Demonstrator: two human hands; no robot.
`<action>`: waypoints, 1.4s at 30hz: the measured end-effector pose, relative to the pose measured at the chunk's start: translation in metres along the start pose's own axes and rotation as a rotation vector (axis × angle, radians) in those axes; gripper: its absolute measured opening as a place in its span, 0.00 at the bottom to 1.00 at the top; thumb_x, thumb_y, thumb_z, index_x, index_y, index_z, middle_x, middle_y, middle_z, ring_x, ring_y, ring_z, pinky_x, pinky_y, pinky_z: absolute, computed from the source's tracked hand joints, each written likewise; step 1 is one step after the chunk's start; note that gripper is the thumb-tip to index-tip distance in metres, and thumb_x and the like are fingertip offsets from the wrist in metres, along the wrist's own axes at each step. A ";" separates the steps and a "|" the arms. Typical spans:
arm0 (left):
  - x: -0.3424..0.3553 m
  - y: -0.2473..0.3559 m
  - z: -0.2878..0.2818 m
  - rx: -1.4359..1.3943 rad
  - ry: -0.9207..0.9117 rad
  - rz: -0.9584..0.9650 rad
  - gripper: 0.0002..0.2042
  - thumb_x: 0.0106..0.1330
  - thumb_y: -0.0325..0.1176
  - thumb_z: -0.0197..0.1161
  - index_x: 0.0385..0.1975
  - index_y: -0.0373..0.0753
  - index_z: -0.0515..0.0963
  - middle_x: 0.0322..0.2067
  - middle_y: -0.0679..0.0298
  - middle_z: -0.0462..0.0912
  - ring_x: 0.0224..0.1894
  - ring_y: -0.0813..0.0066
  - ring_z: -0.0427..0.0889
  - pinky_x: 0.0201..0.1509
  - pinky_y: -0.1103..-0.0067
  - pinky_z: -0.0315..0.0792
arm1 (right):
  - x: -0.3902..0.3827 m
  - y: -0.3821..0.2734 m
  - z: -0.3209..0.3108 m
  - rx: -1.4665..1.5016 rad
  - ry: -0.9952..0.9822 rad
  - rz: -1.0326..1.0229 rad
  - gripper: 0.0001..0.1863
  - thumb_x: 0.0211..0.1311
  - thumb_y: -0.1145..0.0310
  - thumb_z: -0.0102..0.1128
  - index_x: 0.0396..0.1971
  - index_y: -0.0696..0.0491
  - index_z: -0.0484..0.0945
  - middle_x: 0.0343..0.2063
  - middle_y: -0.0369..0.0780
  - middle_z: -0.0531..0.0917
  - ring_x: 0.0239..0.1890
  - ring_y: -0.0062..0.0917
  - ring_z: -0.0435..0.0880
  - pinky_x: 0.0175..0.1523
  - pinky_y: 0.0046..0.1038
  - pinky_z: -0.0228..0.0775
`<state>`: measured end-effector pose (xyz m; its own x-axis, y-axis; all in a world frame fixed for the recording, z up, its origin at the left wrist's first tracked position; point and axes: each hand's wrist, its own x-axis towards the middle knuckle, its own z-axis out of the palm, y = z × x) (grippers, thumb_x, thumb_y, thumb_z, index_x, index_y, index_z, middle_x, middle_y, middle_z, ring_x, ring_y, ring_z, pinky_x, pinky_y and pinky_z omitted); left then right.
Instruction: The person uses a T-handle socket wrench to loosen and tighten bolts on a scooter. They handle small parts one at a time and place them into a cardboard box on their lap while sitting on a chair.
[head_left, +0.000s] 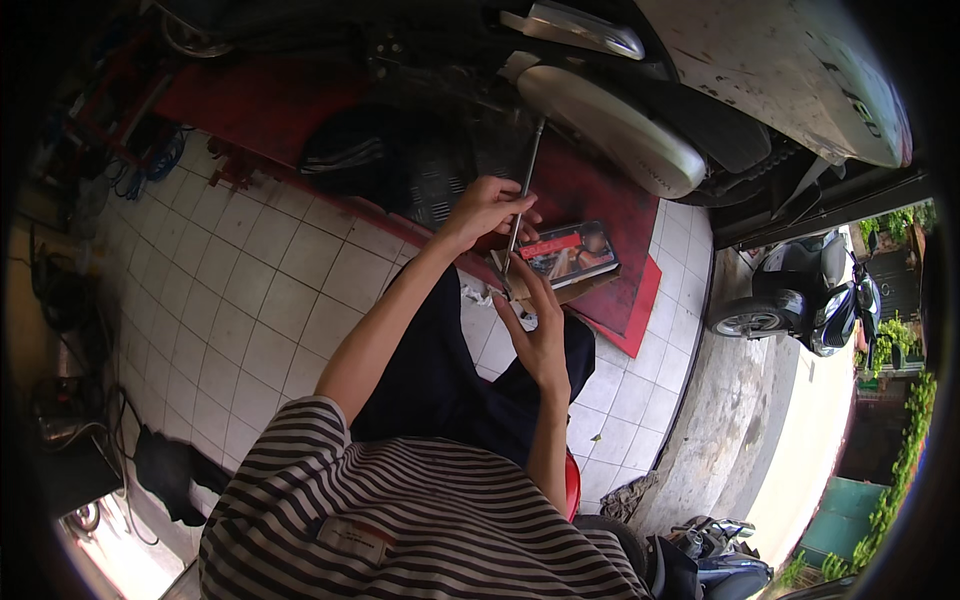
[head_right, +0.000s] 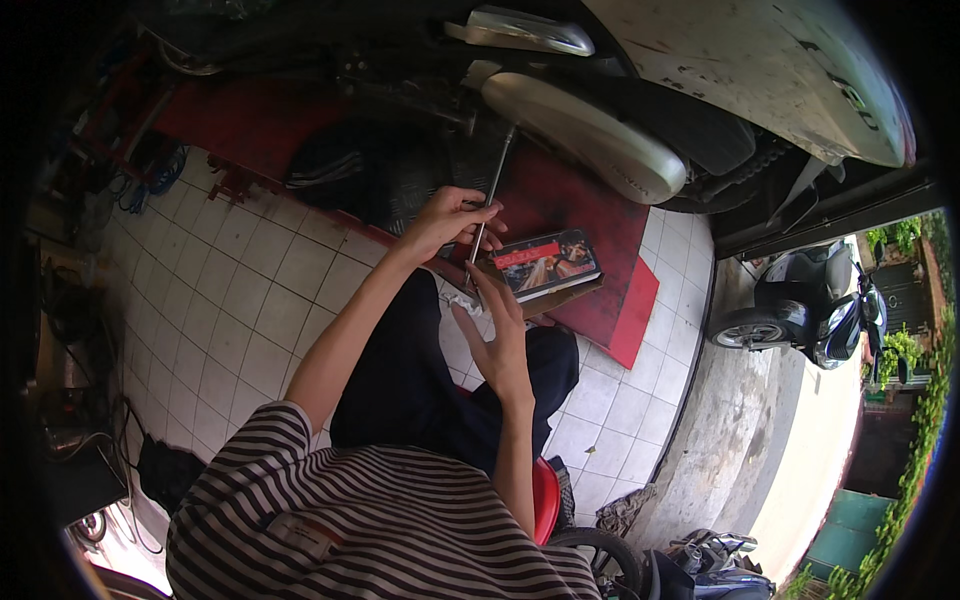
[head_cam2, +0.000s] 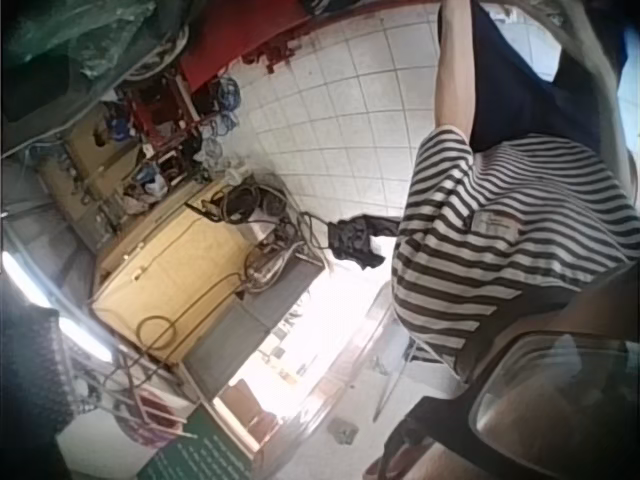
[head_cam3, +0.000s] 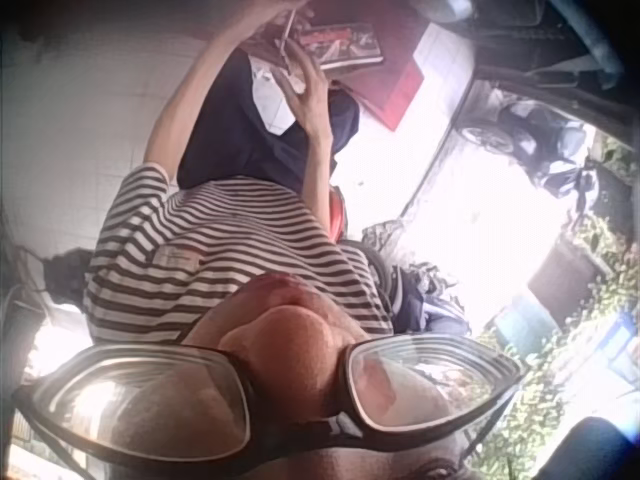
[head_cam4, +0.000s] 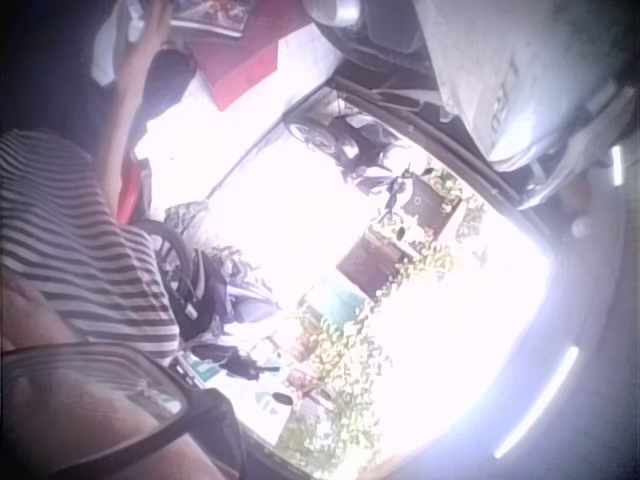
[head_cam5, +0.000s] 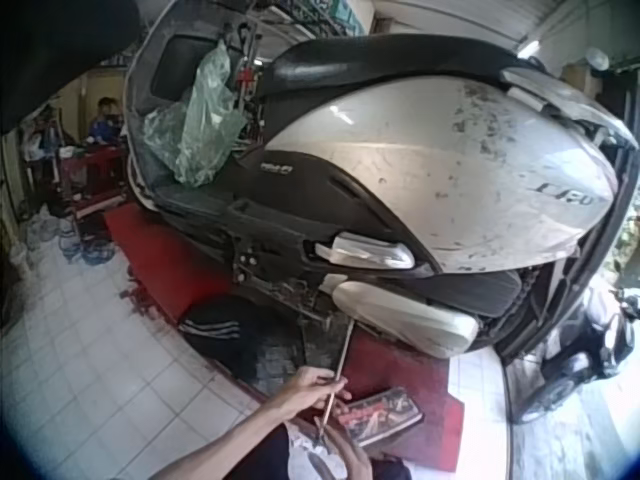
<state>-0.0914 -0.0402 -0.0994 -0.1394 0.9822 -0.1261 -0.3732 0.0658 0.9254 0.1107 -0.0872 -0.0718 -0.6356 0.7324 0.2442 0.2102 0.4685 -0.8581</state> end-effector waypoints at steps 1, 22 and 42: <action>0.000 0.000 0.001 0.002 0.005 -0.002 0.11 0.73 0.31 0.60 0.37 0.26 0.75 0.34 0.46 0.86 0.32 0.59 0.90 0.33 0.75 0.86 | 0.000 0.000 0.000 -0.020 -0.018 -0.008 0.28 0.61 0.73 0.68 0.63 0.53 0.74 0.55 0.45 0.79 0.59 0.38 0.78 0.63 0.37 0.68; 0.000 -0.004 0.003 0.022 -0.004 -0.042 0.12 0.74 0.33 0.60 0.43 0.26 0.77 0.38 0.48 0.85 0.36 0.62 0.90 0.38 0.77 0.86 | -0.007 0.005 0.011 -0.093 0.008 -0.020 0.24 0.61 0.71 0.69 0.56 0.58 0.75 0.49 0.46 0.80 0.54 0.38 0.81 0.59 0.36 0.72; -0.006 0.008 -0.003 -0.019 -0.062 -0.042 0.16 0.74 0.34 0.59 0.50 0.24 0.74 0.40 0.48 0.86 0.35 0.65 0.89 0.39 0.78 0.85 | -0.001 0.005 0.020 -0.177 0.024 -0.071 0.16 0.72 0.74 0.54 0.57 0.55 0.79 0.49 0.44 0.78 0.51 0.37 0.80 0.58 0.33 0.70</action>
<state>-0.0964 -0.0456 -0.0923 -0.0662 0.9876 -0.1420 -0.3948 0.1048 0.9128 0.0980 -0.0958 -0.0850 -0.6357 0.7053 0.3139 0.2941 0.5972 -0.7462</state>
